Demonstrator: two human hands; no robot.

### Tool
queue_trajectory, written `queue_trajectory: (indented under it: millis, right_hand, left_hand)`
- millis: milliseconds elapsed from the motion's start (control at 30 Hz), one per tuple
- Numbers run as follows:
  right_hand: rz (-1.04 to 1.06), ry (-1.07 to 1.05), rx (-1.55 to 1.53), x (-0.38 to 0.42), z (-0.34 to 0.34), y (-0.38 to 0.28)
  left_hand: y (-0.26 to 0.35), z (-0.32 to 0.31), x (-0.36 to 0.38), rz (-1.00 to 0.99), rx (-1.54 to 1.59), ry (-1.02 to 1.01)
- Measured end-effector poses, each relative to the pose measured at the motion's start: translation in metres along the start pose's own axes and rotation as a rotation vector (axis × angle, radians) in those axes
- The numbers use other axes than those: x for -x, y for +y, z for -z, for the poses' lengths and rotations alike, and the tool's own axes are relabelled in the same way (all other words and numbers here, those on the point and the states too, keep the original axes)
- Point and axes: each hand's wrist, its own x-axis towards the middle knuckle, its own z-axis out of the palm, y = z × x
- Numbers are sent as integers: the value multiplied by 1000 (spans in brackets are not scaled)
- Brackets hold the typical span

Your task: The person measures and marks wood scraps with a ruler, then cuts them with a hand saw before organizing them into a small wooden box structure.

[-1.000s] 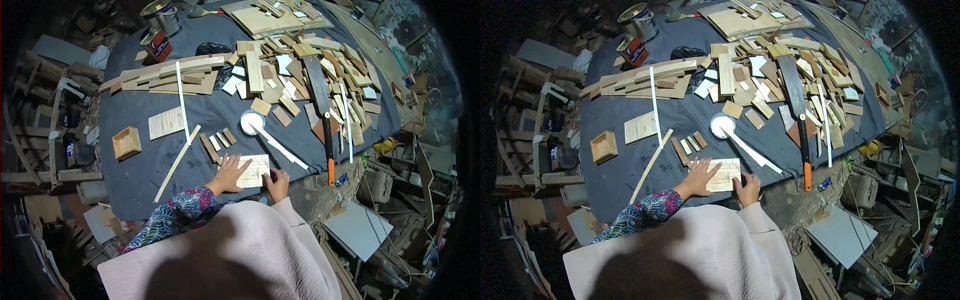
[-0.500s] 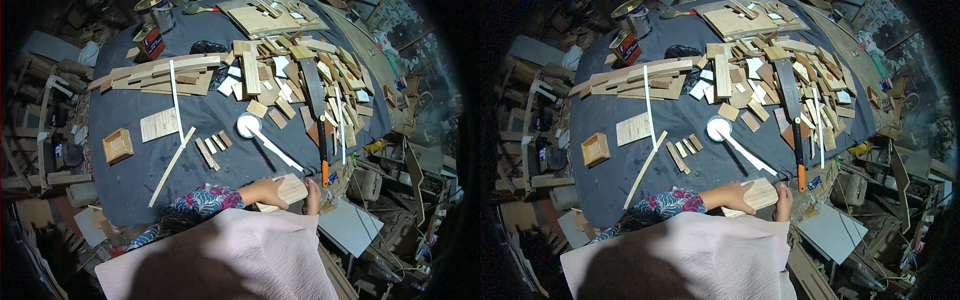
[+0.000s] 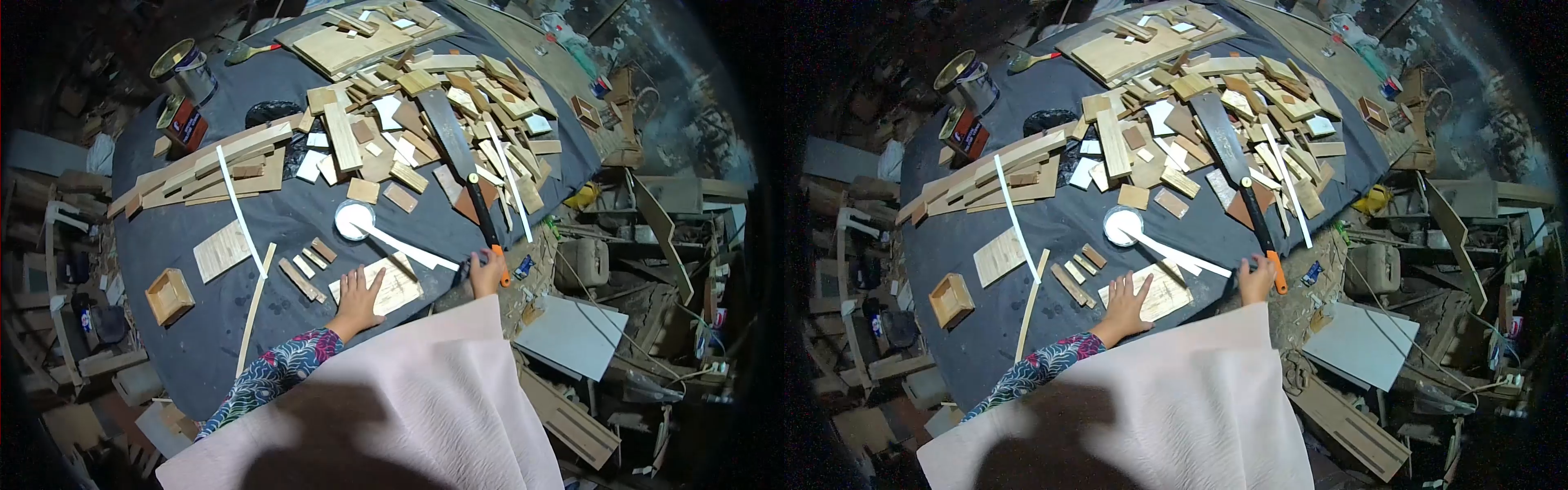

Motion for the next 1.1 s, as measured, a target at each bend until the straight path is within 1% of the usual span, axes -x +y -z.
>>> queue_trajectory:
  millis: [67, 100, 133, 200, 233, 267, 333, 367, 433, 533, 567, 733, 800, 833, 867, 933, 967, 1000, 1067, 1100]
  right_hand:
    - [-7, 104, 245, -21, 1, 5]
    - [-77, 34, 291, -31, 2, 5]
    - [-68, 34, 286, -40, 2, 5]
    - [-18, 51, 480, -56, 3, 2]
    - [-15, 40, 495, -63, 1, 7]
    - [-5, 34, 489, -71, -3, 15]
    - [34, -74, 449, -77, -10, 34]
    - [18, -76, 433, -74, -12, 38]
    - [124, -23, 350, -72, -11, 44]
    - [128, -56, 246, -64, -10, 41]
    - [172, -24, 235, -63, -12, 42]
    - [165, -17, 123, -64, -10, 37]
    - [249, 0, 130, -66, -6, 36]
    - [256, -11, 127, -69, -5, 40]
    - [251, 30, 83, -72, -5, 44]
    - [272, 105, 49, -78, -2, 52]
    - [262, 122, 39, -81, 0, 59]
    - [256, 135, 45, -85, 2, 62]
    - [329, 144, 54, -95, 5, 74]
    - [318, 107, 79, -99, 8, 76]
  left_hand:
    - [0, -4, 3, 11, -41, 23]
    - [0, -4, 4, 16, -39, 25]
    - [-1, -4, 3, 22, -41, 33]
    - [5, 6, 5, 86, -41, -40]
    - [6, 7, 5, 108, -44, -60]
    - [8, 7, 5, 120, -45, -56]
    - [10, 6, 12, 164, -44, -53]
    - [13, 6, 16, 171, -42, -42]
    - [15, 0, 20, 186, -65, -62]
    - [20, 2, 16, 232, -69, -117]
    - [22, 2, 16, 232, -63, -107]
    - [27, 3, 17, 260, 13, -37]
    - [29, 3, 17, 253, 36, -13]
    - [31, 6, 18, 272, 34, 0]
    - [28, 2, 18, 286, 37, -1]
    - [18, -9, 24, 270, 216, 215]
    - [26, 5, 27, 273, 212, 419]
    - [20, 4, 32, 312, 210, 415]
    - [8, -2, 43, 274, 412, 609]
    - [13, 8, 43, 291, 412, 743]
